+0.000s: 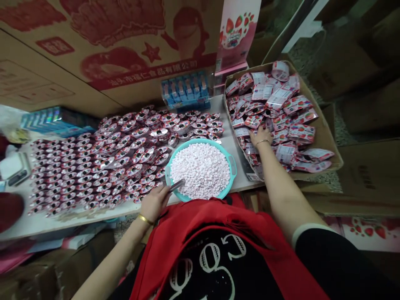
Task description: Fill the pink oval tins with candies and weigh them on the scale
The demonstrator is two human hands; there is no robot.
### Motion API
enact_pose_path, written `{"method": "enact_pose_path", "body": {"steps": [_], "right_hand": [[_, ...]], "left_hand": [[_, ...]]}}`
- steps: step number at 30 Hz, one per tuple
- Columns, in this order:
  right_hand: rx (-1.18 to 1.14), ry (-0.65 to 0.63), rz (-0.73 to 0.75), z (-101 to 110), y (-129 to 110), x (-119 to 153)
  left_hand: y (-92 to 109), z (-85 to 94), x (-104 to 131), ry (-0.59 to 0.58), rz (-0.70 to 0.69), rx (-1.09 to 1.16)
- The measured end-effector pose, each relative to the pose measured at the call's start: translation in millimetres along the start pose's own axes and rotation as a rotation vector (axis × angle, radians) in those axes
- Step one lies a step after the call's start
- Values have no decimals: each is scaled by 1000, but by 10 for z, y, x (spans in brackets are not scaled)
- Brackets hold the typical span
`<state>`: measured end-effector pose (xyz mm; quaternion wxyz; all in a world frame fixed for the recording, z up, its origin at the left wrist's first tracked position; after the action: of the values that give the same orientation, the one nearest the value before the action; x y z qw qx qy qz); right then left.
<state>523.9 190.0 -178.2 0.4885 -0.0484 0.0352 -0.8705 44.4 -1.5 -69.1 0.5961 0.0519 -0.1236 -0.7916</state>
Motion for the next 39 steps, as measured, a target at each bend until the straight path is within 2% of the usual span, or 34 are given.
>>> {"method": "enact_pose_path", "body": {"steps": [6,9,11,13,15,17,21,24,28,32,35,39], "right_hand": [[-66,-47,97,59,5,193],[-141,-28,82,174,18,344],[-240,18,35,337,14,504],[-402,134,6,601,-34,724],[-621,273,21,903,-125,1011],[-863,307,48,1103,-243,1329],[-1248,63,58,1123,-499,1882],[-1344,-77,56,1057,-585,2129],[-1346,-79,-13,1040,-524,2193],[-1451,-91,-232,1010,-444,2152],[-1620,-245,-384,922,-507,2185],[-1722,-475,-418,801,-632,2281]], "left_hand": [[286,-379,-334,-5,-38,58],[373,-507,-455,6,-29,65],[406,-563,-498,3,-32,72],[429,-588,-513,4,-56,110],[447,-586,-512,17,-92,176],[454,-576,-507,40,-114,229],[450,-573,-518,87,-99,266],[457,-562,-526,80,-106,313],[460,-503,-516,36,-147,396],[433,-439,-500,18,-133,435],[430,-412,-487,7,-126,445],[445,-325,-488,46,-159,453]]}}
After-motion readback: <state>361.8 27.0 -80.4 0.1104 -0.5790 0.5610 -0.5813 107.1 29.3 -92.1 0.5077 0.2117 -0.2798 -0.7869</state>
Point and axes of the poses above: each hand's wrist, its own x-axis away from the middle knuckle, its own z-axis out of the back of the hand, y = z × x, the point moved 8 cm from there along -x, towards the middle knuckle, and after that the axes turned 14 degrees about y, right-handed, at the moved point
